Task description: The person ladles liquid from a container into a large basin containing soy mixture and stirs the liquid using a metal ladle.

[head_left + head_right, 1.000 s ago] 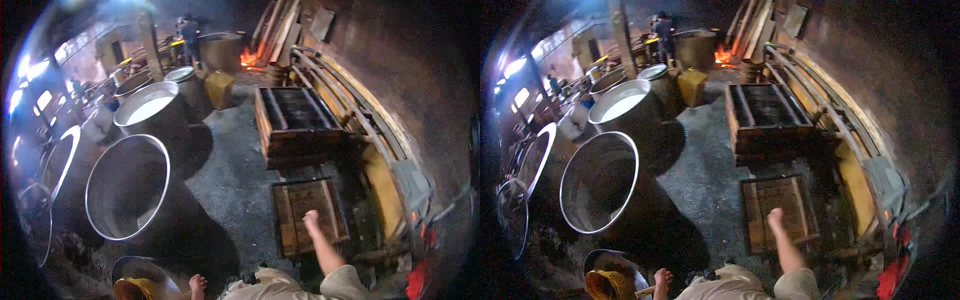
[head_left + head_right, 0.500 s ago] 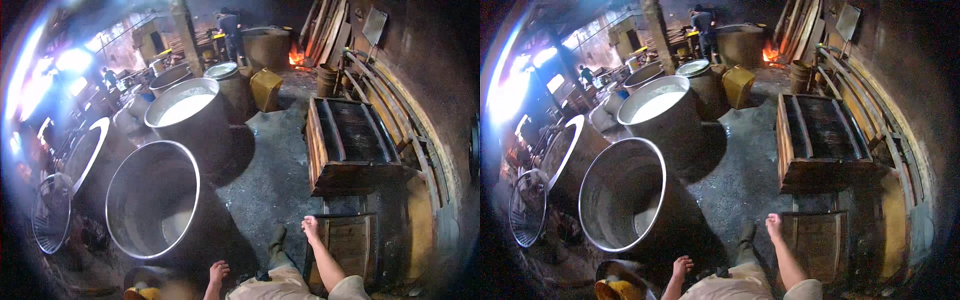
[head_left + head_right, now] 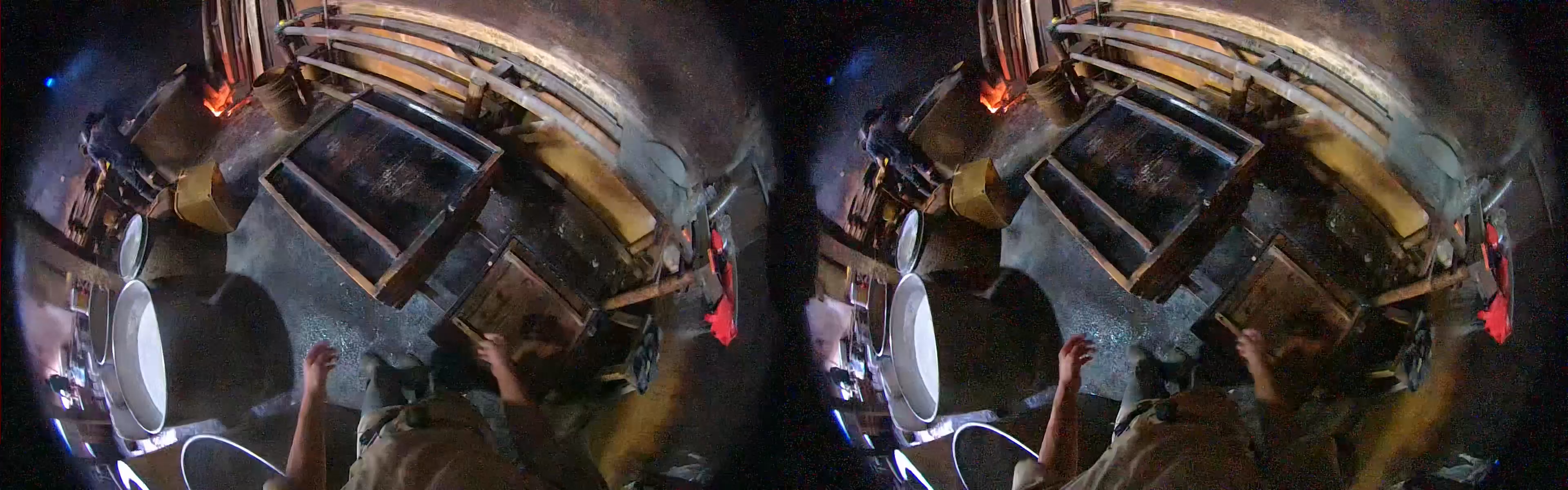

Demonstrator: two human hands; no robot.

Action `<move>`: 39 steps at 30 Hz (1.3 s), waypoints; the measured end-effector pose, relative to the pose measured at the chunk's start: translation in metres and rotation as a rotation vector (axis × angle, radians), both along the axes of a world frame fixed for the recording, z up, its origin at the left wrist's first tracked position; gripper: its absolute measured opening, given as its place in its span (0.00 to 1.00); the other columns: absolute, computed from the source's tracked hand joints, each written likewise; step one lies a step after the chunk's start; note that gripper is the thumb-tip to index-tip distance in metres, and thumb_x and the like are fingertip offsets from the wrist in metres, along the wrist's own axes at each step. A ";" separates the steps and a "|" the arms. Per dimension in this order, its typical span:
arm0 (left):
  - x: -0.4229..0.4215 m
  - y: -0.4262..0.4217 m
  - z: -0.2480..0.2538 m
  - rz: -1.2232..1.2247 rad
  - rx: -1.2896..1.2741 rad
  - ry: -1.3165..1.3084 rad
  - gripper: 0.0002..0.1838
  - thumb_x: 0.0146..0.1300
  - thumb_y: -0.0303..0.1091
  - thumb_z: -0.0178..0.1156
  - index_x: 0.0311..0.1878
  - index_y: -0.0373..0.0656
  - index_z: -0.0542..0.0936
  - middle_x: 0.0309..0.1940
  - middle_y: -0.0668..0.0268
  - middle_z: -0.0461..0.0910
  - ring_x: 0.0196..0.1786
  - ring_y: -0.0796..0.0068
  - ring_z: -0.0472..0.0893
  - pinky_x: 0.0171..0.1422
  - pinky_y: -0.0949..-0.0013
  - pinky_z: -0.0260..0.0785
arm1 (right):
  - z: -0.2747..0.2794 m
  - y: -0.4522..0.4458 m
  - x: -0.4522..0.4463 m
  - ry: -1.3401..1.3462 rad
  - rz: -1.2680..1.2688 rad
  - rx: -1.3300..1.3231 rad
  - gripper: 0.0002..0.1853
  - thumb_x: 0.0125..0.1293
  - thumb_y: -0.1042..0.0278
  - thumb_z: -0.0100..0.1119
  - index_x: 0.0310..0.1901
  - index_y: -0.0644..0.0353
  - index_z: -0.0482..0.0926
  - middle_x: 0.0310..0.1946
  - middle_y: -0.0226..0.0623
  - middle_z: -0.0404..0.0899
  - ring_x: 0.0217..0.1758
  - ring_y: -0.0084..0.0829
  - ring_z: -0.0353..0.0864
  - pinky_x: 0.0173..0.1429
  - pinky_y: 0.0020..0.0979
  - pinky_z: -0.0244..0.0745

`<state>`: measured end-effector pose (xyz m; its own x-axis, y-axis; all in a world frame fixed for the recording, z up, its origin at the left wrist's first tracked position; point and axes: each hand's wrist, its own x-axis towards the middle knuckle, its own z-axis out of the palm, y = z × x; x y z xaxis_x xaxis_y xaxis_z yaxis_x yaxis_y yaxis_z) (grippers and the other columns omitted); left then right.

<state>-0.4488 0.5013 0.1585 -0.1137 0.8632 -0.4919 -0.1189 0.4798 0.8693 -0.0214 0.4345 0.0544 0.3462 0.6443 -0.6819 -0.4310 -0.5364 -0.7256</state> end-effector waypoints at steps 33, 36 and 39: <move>-0.424 -0.211 0.106 1.662 -0.023 0.746 0.17 0.58 0.35 0.55 0.49 0.38 0.74 0.38 0.65 0.78 0.40 0.77 0.76 0.49 0.72 0.69 | -0.023 0.490 -0.664 -0.319 1.461 0.008 0.12 0.60 0.67 0.47 0.46 0.59 0.69 0.31 0.43 0.74 0.24 0.37 0.71 0.26 0.46 0.66; -0.297 -0.285 0.042 2.080 0.000 0.726 0.16 0.59 0.35 0.55 0.49 0.38 0.74 0.36 0.65 0.78 0.37 0.76 0.76 0.45 0.72 0.69 | -0.070 0.549 -0.762 -0.405 1.762 0.059 0.08 0.60 0.67 0.47 0.37 0.60 0.73 0.26 0.43 0.74 0.24 0.36 0.70 0.27 0.42 0.66; -0.132 -0.269 0.027 2.606 0.007 0.354 0.14 0.57 0.30 0.55 0.47 0.38 0.75 0.32 0.67 0.76 0.33 0.80 0.75 0.37 0.75 0.68 | -0.157 0.553 -0.863 -0.767 2.090 0.332 0.12 0.61 0.65 0.48 0.36 0.67 0.75 0.30 0.46 0.75 0.29 0.39 0.73 0.30 0.41 0.68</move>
